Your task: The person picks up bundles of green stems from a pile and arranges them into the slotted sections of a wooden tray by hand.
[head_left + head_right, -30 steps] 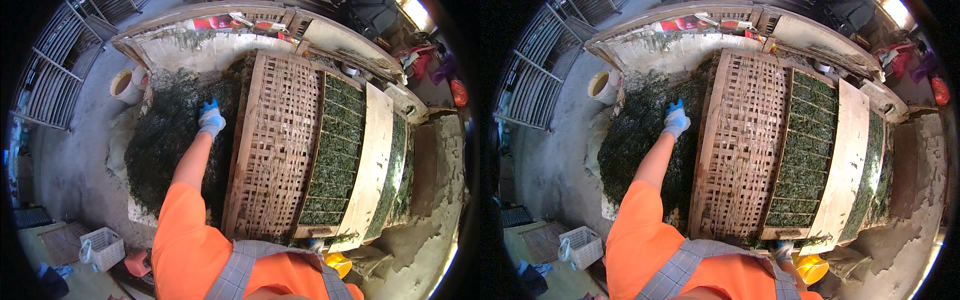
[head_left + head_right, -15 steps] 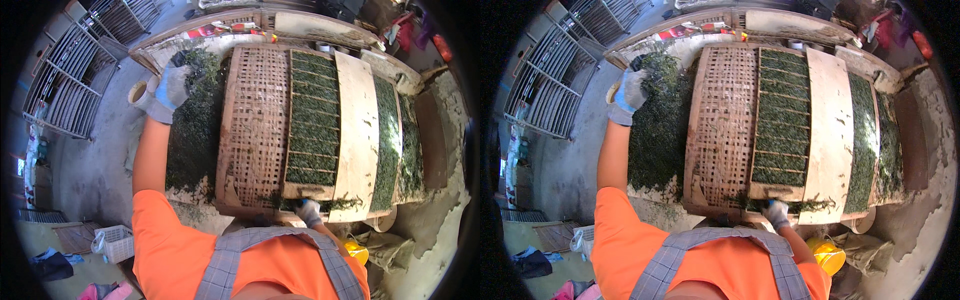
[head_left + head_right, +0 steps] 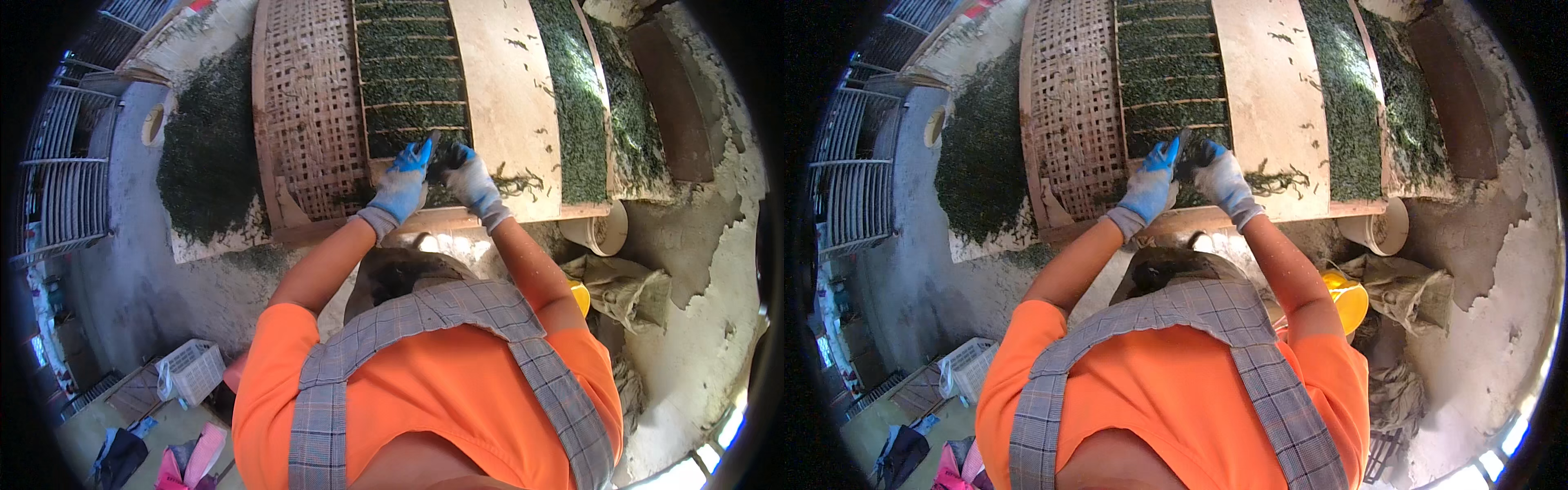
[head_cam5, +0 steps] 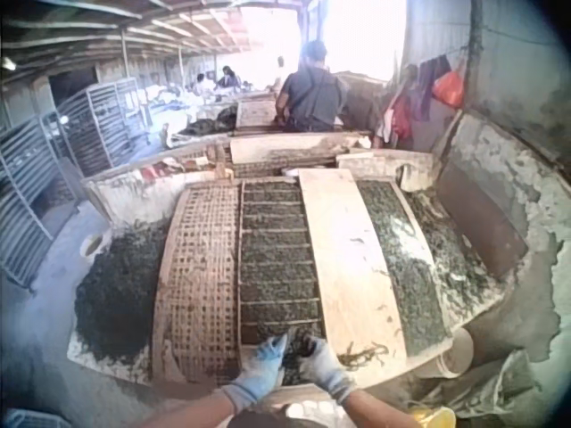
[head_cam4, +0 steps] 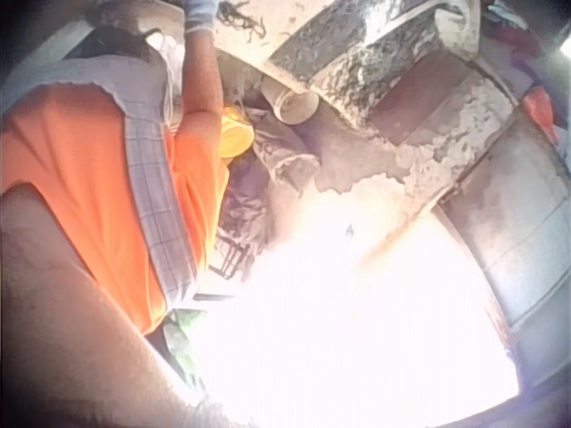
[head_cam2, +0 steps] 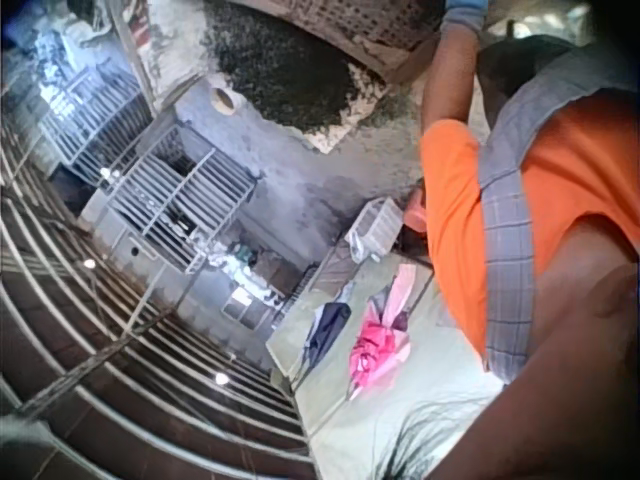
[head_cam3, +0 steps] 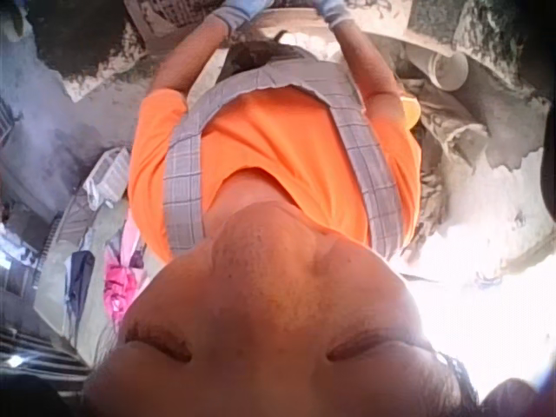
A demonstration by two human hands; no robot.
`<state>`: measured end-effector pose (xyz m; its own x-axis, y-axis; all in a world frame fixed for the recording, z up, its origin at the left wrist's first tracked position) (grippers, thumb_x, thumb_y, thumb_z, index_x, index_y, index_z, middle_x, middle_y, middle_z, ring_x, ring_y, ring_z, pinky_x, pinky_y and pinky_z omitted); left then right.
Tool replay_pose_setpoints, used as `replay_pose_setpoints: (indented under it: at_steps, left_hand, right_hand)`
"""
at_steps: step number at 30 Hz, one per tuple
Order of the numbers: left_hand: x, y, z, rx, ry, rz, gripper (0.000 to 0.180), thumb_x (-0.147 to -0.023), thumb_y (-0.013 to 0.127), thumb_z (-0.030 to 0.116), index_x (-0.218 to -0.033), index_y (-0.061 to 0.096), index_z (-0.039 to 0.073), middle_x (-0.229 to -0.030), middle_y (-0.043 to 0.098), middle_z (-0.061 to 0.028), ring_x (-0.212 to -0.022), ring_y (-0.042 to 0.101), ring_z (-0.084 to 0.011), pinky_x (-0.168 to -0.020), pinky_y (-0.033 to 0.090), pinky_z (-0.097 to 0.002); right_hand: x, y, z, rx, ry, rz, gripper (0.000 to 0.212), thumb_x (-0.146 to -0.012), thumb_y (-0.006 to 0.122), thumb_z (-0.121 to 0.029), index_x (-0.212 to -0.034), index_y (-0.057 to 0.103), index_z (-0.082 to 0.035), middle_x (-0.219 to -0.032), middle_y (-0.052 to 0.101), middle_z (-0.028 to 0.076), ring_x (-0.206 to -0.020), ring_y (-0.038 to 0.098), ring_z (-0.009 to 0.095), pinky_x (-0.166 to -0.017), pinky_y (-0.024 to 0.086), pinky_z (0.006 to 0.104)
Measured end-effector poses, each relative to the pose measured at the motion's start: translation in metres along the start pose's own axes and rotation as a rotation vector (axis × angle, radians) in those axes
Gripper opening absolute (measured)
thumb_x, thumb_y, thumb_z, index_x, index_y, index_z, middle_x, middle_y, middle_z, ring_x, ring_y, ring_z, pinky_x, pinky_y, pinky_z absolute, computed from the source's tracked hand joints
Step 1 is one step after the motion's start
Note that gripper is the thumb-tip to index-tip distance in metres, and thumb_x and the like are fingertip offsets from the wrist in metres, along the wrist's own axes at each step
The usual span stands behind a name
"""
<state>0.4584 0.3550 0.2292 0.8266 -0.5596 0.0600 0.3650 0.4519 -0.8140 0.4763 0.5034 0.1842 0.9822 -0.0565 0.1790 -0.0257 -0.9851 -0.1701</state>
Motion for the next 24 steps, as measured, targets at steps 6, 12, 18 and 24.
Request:
replay_pose_setpoints:
  at_steps: [6, 12, 18, 24]
  left_hand:
    - [0.027, 0.086, -0.093, -0.489, -0.083, -0.039, 0.079, -0.082, 0.051, 0.003, -0.151, 0.017, 0.020, -0.148, 0.030, -0.0160, -0.128, 0.040, -0.0361, -0.104, 0.038, -0.0464]
    - [0.054, 0.049, -0.073, -0.489, -0.380, 0.059, 0.077, -0.082, 0.062, 0.029, -0.149, 0.026, 0.017, -0.153, 0.017, -0.0179, -0.138, 0.021, -0.0407, -0.113, 0.019, -0.0523]
    - [0.056, 0.098, -0.021, -0.543, 0.409, 0.021, 0.063, -0.080, 0.058, 0.023, -0.140, 0.043, 0.015, -0.151, 0.032, -0.0094, -0.140, 0.024, -0.0325, -0.115, 0.013, -0.0504]
    - [0.085, 0.099, -0.077, -0.297, 0.223, -0.046, 0.057, -0.086, 0.057, 0.031, -0.139, 0.044, 0.015, -0.147, 0.038, -0.0067, -0.136, 0.034, -0.0260, -0.113, 0.024, -0.0416]
  right_hand:
    - [0.040, -0.015, 0.038, 1.213, -0.242, 0.060, 0.051, -0.068, 0.069, -0.018, -0.118, 0.061, -0.019, -0.118, 0.061, 0.014, -0.114, 0.055, 0.031, -0.094, 0.046, 0.0385]
    - [0.064, -0.061, 0.036, 0.566, -0.316, 0.560, 0.030, -0.070, 0.059, 0.005, -0.095, 0.070, -0.008, -0.099, 0.068, 0.012, -0.097, 0.063, 0.028, -0.089, 0.048, 0.0342]
    - [0.070, -0.025, 0.031, 0.679, -0.529, 0.234, 0.038, -0.069, 0.060, 0.001, -0.106, 0.065, -0.005, -0.109, 0.064, 0.015, -0.104, 0.060, 0.032, -0.091, 0.047, 0.0401]
    - [0.076, 0.013, 0.037, 0.917, -0.585, -0.074, 0.044, -0.081, 0.061, -0.026, -0.122, 0.058, -0.009, -0.131, 0.055, 0.012, -0.126, 0.046, 0.031, -0.108, 0.031, 0.0451]
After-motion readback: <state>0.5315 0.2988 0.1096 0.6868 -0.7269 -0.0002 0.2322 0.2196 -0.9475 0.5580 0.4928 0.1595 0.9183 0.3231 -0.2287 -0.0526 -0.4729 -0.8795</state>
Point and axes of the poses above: each hand's wrist, its own x-axis away from the middle knuckle, its own y-axis out of the palm, z = x × y, the point moved 2 cm from there along -x, towards the middle knuckle
